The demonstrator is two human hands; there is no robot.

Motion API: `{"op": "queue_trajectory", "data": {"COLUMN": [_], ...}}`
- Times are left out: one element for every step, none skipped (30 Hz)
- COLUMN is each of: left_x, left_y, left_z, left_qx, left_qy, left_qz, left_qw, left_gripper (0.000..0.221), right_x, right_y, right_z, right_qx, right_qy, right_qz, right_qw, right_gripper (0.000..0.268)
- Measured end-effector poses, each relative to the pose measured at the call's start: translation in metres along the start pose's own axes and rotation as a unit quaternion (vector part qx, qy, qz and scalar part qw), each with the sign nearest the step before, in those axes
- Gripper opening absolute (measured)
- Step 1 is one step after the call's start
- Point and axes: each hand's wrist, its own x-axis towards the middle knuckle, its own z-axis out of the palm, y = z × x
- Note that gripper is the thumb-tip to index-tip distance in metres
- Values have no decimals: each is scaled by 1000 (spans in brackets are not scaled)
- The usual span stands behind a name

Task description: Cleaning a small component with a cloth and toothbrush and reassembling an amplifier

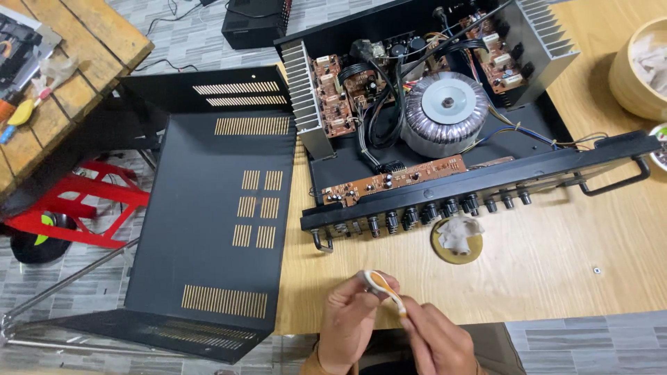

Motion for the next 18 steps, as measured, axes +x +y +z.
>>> {"op": "queue_trajectory", "data": {"left_x": [1,0,-1,0,2,3,-1,-3,-5,-2,0,4,4,2,0,1,2,4], "left_y": [2,3,5,6,7,8,-1,-9,-18,-11,-3,2,-4,-12,-20,-18,-16,-12], "left_z": [-2,-3,-6,-4,-2,1,-2,-4,-5,-2,1,4,-1,-7,-13,-10,-7,-5], "left_qx": [1,2,2,1,-8,-17,-18,-35,-52,-50,-55,-63,-63,-76,-90,-89,-73,-56], "left_qy": [-3,10,23,25,35,44,45,42,38,37,45,52,52,53,54,53,50,47], "left_qz": [-1,13,26,26,17,9,10,0,-9,-11,22,60,62,42,22,19,26,36], "left_qw": [1000,1000,999,999,999,999,999,999,998,998,997,995,995,995,994,994,996,997], "left_gripper": [32,33,34,34,25,17,17,24,32,32,31,29,29,32,36,36,31,27], "right_x": [-1,-1,-2,-8,-14,-20,-15,-10,-4,-11,-17,-22,-22,-23,-25,-27,-29,-28], "right_y": [2,3,5,6,7,8,6,4,2,6,8,13,15,16,19,19,19,20], "right_z": [1,2,4,6,8,10,8,5,2,7,12,16,16,16,16,17,19,21], "right_qx": [0,-14,-28,-28,-38,-47,-47,-38,-29,-27,-23,-20,-20,-28,-36,-37,-28,-17], "right_qy": [3,4,5,2,10,19,17,-1,-18,-16,-1,11,11,11,10,12,10,8], "right_qz": [0,-16,-32,-31,0,31,31,31,31,33,32,27,25,43,61,63,65,63], "right_qw": [1000,1000,999,999,999,998,998,999,999,999,999,999,999,999,997,997,997,998], "right_gripper": [24,23,22,22,22,22,22,25,28,28,26,24,24,26,28,28,30,31]}}
